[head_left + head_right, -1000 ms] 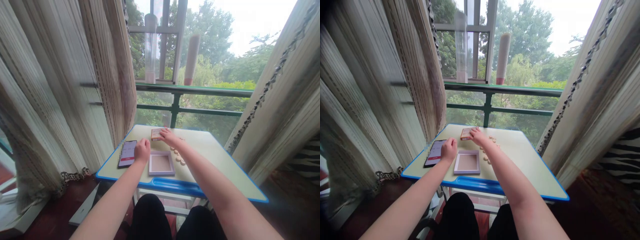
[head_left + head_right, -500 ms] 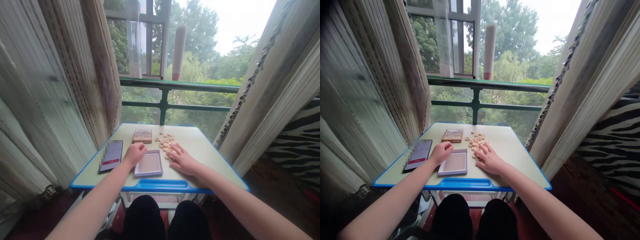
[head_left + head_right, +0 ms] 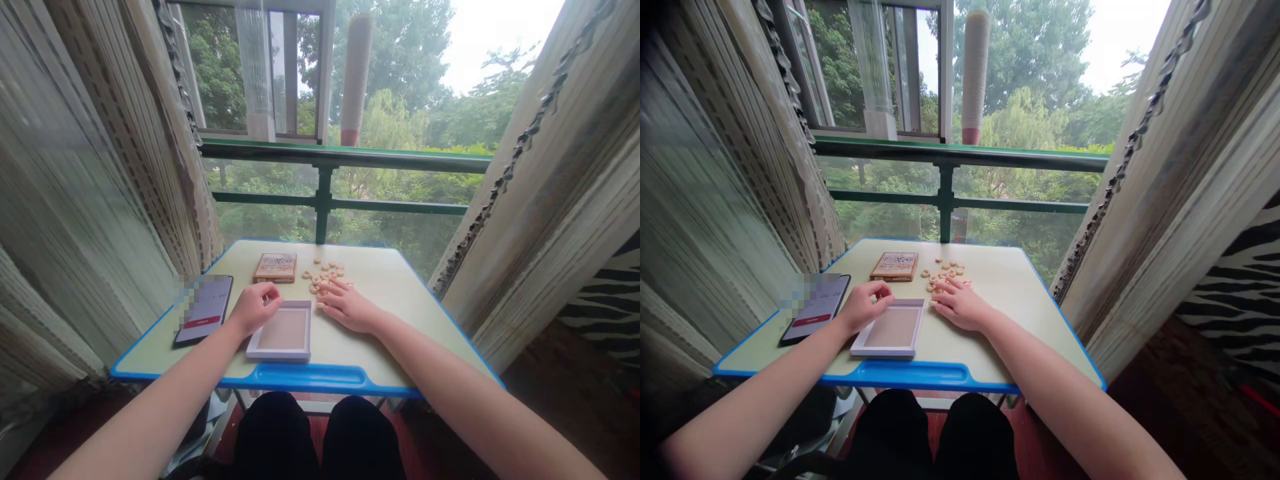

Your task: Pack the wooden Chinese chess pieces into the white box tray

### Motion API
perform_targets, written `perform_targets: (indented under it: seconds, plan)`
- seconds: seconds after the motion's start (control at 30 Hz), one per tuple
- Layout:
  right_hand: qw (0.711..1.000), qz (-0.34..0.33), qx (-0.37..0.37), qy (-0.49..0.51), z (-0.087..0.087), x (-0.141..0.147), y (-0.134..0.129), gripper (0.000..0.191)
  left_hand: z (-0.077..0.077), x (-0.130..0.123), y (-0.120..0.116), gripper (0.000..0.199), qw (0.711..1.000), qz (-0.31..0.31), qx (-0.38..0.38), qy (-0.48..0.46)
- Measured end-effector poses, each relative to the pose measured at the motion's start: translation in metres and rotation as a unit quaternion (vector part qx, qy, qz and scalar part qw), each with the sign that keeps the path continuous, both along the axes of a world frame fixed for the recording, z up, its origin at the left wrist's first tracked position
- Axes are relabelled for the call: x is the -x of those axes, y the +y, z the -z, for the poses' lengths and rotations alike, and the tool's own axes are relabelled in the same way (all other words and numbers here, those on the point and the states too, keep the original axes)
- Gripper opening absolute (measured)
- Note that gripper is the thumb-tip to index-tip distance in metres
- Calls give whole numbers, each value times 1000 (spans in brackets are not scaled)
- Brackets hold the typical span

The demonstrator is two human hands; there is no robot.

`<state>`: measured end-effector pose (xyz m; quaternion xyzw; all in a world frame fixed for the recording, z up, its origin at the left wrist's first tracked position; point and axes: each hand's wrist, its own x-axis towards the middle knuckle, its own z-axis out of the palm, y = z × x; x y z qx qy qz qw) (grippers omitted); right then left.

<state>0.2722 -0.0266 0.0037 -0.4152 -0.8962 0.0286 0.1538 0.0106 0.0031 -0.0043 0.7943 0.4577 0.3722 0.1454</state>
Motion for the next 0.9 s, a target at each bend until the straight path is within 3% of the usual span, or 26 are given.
perform_targets:
  seconds: [0.23, 0.43, 0.6, 0.73, 0.8, 0.9]
  plan:
    - [998, 13, -27, 57, 8, -18, 17, 30, -4, -13, -12, 21, 999, 32, -10, 13]
    - [992, 45, -33, 114, 10, -30, 24, 28, -4, -31, -12, 34, 1000, -2, -11, 28]
    - [992, 57, -40, 107, 5, -32, 17, 30, -14, -49, -9, 37, 993, 62, -40, 96]
    - [995, 41, -43, 85, 4, -33, 13, 22, -29, -60, 10, 38, 986, 104, -40, 125]
    - [995, 41, -49, 82, 5, -34, 14, 21, -32, -66, 24, 39, 992, 78, -52, 84]
    - [994, 44, -51, 83, 4, -35, 17, 22, -26, -74, 39, 41, 997, -20, -72, 2]
